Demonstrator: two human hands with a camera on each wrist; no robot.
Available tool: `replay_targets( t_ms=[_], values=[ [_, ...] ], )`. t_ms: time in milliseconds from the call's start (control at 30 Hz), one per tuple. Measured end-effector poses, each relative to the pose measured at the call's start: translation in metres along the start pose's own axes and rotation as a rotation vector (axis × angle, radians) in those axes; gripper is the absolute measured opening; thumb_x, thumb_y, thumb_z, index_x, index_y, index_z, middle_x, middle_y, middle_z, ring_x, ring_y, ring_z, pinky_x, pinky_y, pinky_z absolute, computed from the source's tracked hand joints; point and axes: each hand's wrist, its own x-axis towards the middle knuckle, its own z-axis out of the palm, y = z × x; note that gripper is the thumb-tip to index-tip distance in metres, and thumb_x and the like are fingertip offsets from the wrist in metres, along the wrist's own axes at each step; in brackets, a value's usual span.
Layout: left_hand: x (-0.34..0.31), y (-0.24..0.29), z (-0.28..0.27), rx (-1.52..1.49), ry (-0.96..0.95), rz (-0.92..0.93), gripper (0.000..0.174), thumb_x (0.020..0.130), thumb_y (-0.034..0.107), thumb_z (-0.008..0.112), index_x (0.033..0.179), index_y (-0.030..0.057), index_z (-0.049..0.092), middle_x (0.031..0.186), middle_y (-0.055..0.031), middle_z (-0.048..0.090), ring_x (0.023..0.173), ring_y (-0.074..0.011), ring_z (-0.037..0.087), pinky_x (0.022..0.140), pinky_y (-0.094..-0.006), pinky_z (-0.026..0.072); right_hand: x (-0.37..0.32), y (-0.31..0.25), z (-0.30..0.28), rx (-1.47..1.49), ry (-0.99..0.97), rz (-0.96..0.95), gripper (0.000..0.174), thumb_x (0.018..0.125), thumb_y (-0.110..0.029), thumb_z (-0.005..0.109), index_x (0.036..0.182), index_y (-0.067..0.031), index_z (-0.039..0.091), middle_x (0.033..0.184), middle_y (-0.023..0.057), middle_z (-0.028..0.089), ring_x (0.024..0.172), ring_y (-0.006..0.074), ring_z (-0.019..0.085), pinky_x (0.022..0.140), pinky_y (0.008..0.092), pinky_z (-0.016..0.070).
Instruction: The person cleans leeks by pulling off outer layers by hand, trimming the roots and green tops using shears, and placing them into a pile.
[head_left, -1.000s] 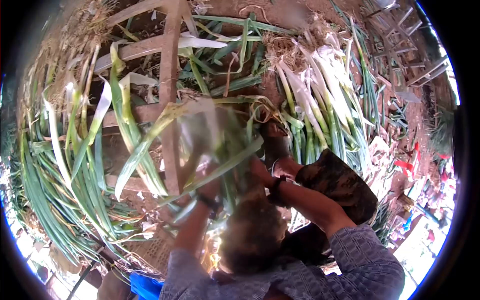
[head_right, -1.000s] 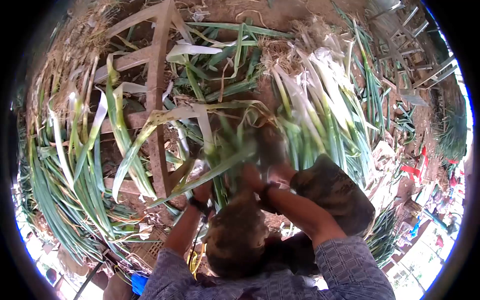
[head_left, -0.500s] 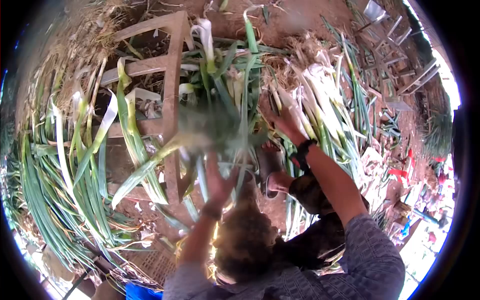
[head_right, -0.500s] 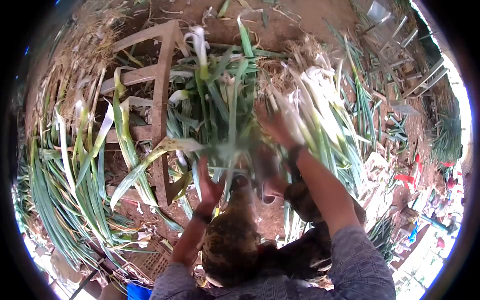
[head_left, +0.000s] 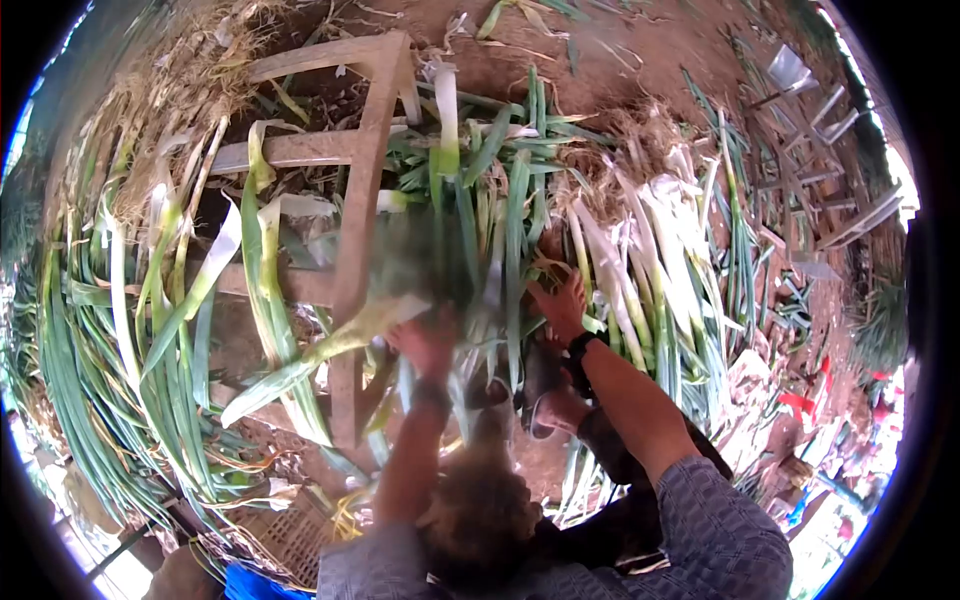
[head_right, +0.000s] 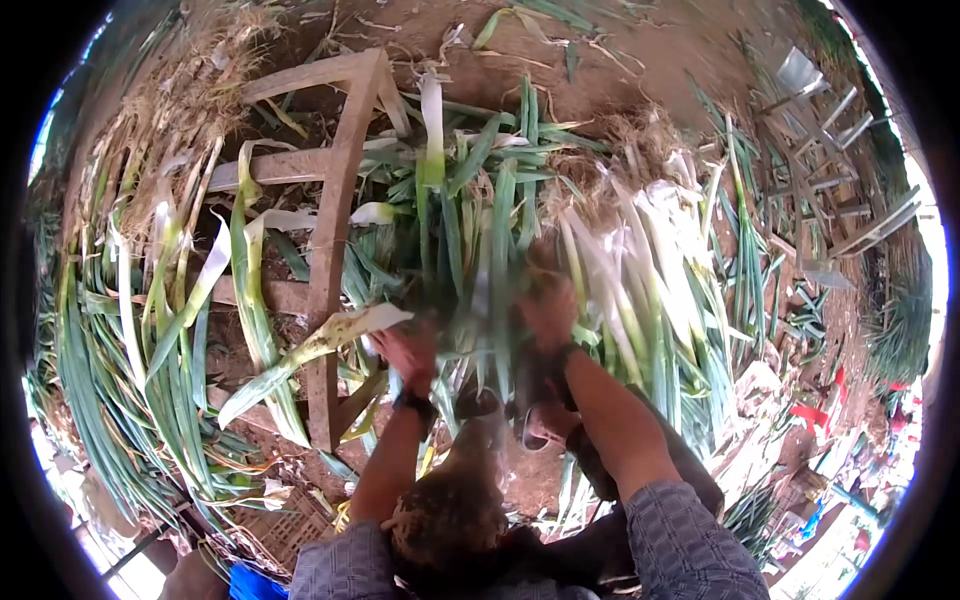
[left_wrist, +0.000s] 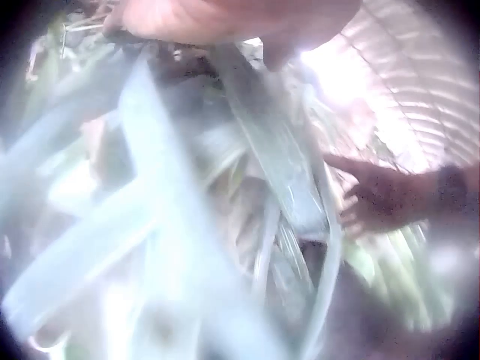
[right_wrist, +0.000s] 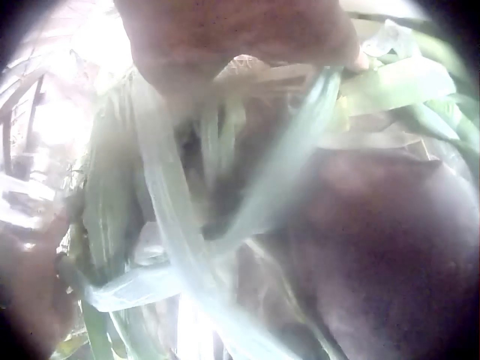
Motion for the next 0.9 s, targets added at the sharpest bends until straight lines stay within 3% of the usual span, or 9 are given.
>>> replay_targets(
  t_ms=[100, 167, 233, 467, 567, 667, 700, 833, 900],
  values=[
    [0.033, 0.009, 0.008, -0.152, 0.369, -0.062, 0.091, 0.084, 0.054, 0.067, 0.146, -0.0029, 0.035, 0.149, -0.0252, 0.038, 0.136, -0.0444, 0.035, 0.115, -0.0517, 0.0251, 0.013, 0.025, 0.032, 0.255, -0.343, 0.114, 0.092, 0.076, -0.056, 0.073, 0.141, -0.0023, 0.038, 0.139, 0.0216, 0.045, 0.131, 0.0368, 0.042, 0.109, 0.0461, 0.0323],
    [0.054, 0.012, 0.014, -0.201, 0.441, -0.077, 0.082, 0.087, 0.050, 0.063, 0.145, -0.0020, 0.037, 0.146, -0.0231, 0.040, 0.133, -0.0411, 0.038, 0.113, -0.0496, 0.0278, 0.011, -0.015, 0.009, 0.369, -0.308, 0.128, 0.084, 0.079, -0.055, 0.074, 0.136, 0.0007, 0.048, 0.131, 0.0178, 0.056, 0.122, 0.0310, 0.053, 0.105, 0.0432, 0.0386],
    [0.064, 0.016, 0.022, -0.239, 0.391, -0.043, 0.074, 0.090, 0.047, 0.058, 0.143, -0.0010, 0.039, 0.144, -0.0211, 0.043, 0.131, -0.0379, 0.041, 0.111, -0.0474, 0.0306, -0.002, -0.029, 0.054, -0.022, -0.043, -0.122, 0.078, 0.083, -0.053, 0.070, 0.136, -0.0005, 0.047, 0.129, 0.0153, 0.056, 0.120, 0.0283, 0.053, 0.104, 0.0420, 0.0393],
    [0.120, 0.086, 0.058, -0.759, 0.016, 0.477, 0.048, 0.103, 0.033, 0.042, 0.139, 0.0024, 0.045, 0.137, -0.0139, 0.052, 0.122, -0.0264, 0.053, 0.106, -0.0398, 0.0403, 0.069, -0.154, -0.019, 1.140, -0.734, -0.336, 0.074, 0.095, -0.048, 0.055, 0.149, -0.0031, 0.029, 0.149, 0.0139, 0.036, 0.137, 0.0251, 0.034, 0.113, 0.0366, 0.0271],
    [0.167, 0.213, -0.036, -0.743, 0.324, 0.858, 0.042, 0.103, 0.025, 0.041, 0.138, 0.0017, 0.046, 0.135, -0.0125, 0.053, 0.120, -0.0242, 0.053, 0.105, -0.0381, 0.0413, 0.147, -0.175, -0.121, 1.342, -0.685, -0.264, 0.073, 0.100, -0.046, 0.048, 0.155, -0.0042, 0.022, 0.158, 0.0133, 0.027, 0.144, 0.0238, 0.026, 0.117, 0.0343, 0.0218],
    [0.141, 0.265, -0.104, -0.853, 0.185, 0.759, 0.044, 0.104, 0.029, 0.039, 0.140, 0.0026, 0.043, 0.138, -0.0123, 0.049, 0.124, -0.0237, 0.048, 0.107, -0.0372, 0.0396, 0.183, -0.190, -0.192, 1.143, -0.358, -0.018, 0.068, 0.098, -0.057, 0.047, 0.145, -0.0089, 0.045, 0.138, 0.0041, 0.051, 0.123, 0.0179, 0.048, 0.103, 0.0346, 0.0392],
    [0.122, 0.271, -0.124, -0.884, 0.132, 0.728, 0.045, 0.105, 0.030, 0.038, 0.140, 0.0028, 0.042, 0.138, -0.0123, 0.047, 0.125, -0.0236, 0.047, 0.107, -0.0369, 0.0391, 0.187, -0.170, -0.197, 1.150, -0.396, -0.171, 0.068, 0.102, -0.050, 0.040, 0.153, -0.0055, 0.030, 0.152, 0.0097, 0.037, 0.139, 0.0213, 0.034, 0.114, 0.0342, 0.0267],
    [0.026, 0.264, -0.218, -1.054, -0.082, 0.649, 0.049, 0.106, 0.036, 0.034, 0.142, 0.0039, 0.038, 0.142, -0.0120, 0.042, 0.130, -0.0230, 0.040, 0.109, -0.0358, 0.0369, 0.091, -0.147, -0.259, 0.839, -0.370, -0.415, 0.065, 0.104, -0.048, 0.037, 0.154, -0.0089, 0.026, 0.157, 0.0098, 0.028, 0.144, 0.0254, 0.029, 0.116, 0.0419, 0.0240],
    [-0.027, 0.243, -0.268, -1.168, -0.231, 0.588, 0.051, 0.106, 0.039, 0.032, 0.144, 0.0045, 0.036, 0.144, -0.0118, 0.039, 0.133, -0.0227, 0.037, 0.110, -0.0352, 0.0358, -0.002, -0.200, -0.300, 0.891, -0.356, -0.830, 0.073, 0.102, -0.053, 0.037, 0.154, -0.0048, 0.022, 0.158, 0.0134, 0.026, 0.146, 0.0291, 0.026, 0.118, 0.0455, 0.0201]
  ],
)
